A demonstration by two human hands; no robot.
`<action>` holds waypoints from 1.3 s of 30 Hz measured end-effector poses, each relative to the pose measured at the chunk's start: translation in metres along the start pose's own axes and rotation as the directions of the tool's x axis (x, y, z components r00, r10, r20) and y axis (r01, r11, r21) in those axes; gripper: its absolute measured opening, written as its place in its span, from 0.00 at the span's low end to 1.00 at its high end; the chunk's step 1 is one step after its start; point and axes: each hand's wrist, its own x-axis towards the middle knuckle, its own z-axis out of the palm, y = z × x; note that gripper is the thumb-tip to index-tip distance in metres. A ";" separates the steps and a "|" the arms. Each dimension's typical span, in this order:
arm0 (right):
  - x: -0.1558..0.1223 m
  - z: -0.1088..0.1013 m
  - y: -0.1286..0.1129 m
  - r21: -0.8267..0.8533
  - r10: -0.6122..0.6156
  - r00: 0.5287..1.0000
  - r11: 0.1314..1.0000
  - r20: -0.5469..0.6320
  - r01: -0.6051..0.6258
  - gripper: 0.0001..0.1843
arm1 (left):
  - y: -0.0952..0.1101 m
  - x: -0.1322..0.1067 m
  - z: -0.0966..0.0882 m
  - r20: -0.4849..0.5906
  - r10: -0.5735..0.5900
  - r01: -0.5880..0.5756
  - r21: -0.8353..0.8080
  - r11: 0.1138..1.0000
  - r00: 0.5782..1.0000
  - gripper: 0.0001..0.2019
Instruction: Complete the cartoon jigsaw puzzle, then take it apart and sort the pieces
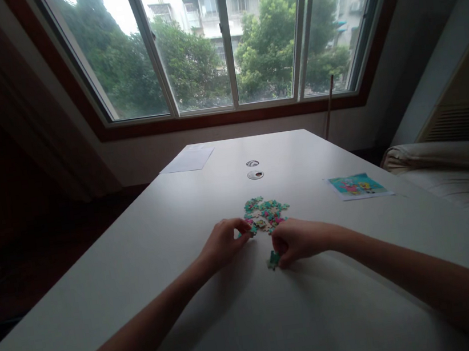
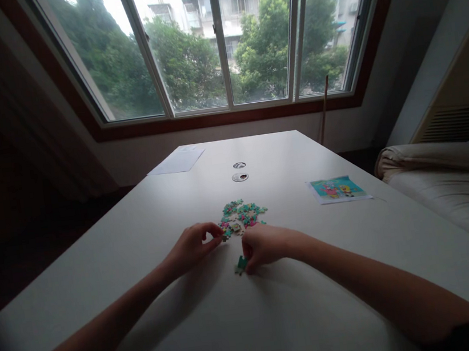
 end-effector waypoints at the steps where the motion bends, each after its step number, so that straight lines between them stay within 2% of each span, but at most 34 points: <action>1: 0.000 0.000 0.000 0.003 0.002 1.000 1.000 0.007 -0.002 0.14 | -0.003 0.001 0.000 -0.017 0.004 -0.004 0.000 1.000 1.000 0.06; 3: -0.001 0.000 -0.001 0.009 -0.003 1.000 1.000 0.018 0.003 0.14 | -0.005 0.001 0.000 -0.028 0.026 -0.026 0.000 1.000 0.999 0.07; 5: -0.001 0.000 -0.001 0.007 -0.014 1.000 1.000 0.013 0.014 0.14 | -0.002 -0.001 -0.001 0.009 0.065 -0.065 0.000 0.998 0.998 0.07; 7: -0.001 0.000 -0.001 -0.004 -0.021 1.000 1.000 0.004 0.021 0.13 | 0.004 -0.004 -0.002 0.088 0.125 -0.124 -0.013 0.992 0.988 0.07; 11: 0.001 -0.001 -0.001 -0.018 -0.029 1.000 0.999 0.004 0.030 0.12 | 0.015 -0.010 -0.003 0.235 0.241 -0.231 -0.069 0.970 0.942 0.06; 16: 0.005 0.000 0.004 0.047 -0.078 0.997 0.996 -0.022 0.079 0.11 | 0.019 -0.015 0.000 0.265 0.256 -0.241 -0.090 0.966 0.930 0.10; 19: 0.008 0.002 0.007 0.078 -0.071 0.996 0.994 -0.049 0.075 0.11 | 0.019 -0.015 0.003 0.251 0.244 -0.231 -0.079 0.970 0.937 0.12; 24: 0.011 0.001 0.008 0.127 -0.035 0.989 0.990 -0.141 0.053 0.08 | 0.016 -0.010 0.007 0.191 0.190 -0.190 -0.019 0.982 0.963 0.06; 29: 0.013 -0.004 0.013 0.247 -0.037 0.968 0.964 -0.247 0.100 0.08 | 0.009 -0.008 0.001 0.112 0.116 -0.112 -0.041 0.993 0.987 0.06; 33: 0.013 -0.006 0.015 0.283 -0.027 0.954 0.952 -0.299 0.116 0.08 | 0.011 -0.008 -0.001 0.082 0.108 -0.102 -0.078 0.992 0.991 0.04; 39: 0.016 -0.004 0.016 0.300 -0.028 0.938 0.944 -0.344 0.138 0.07 | 0.015 -0.005 0.000 0.043 0.050 -0.045 -0.102 0.994 0.998 0.10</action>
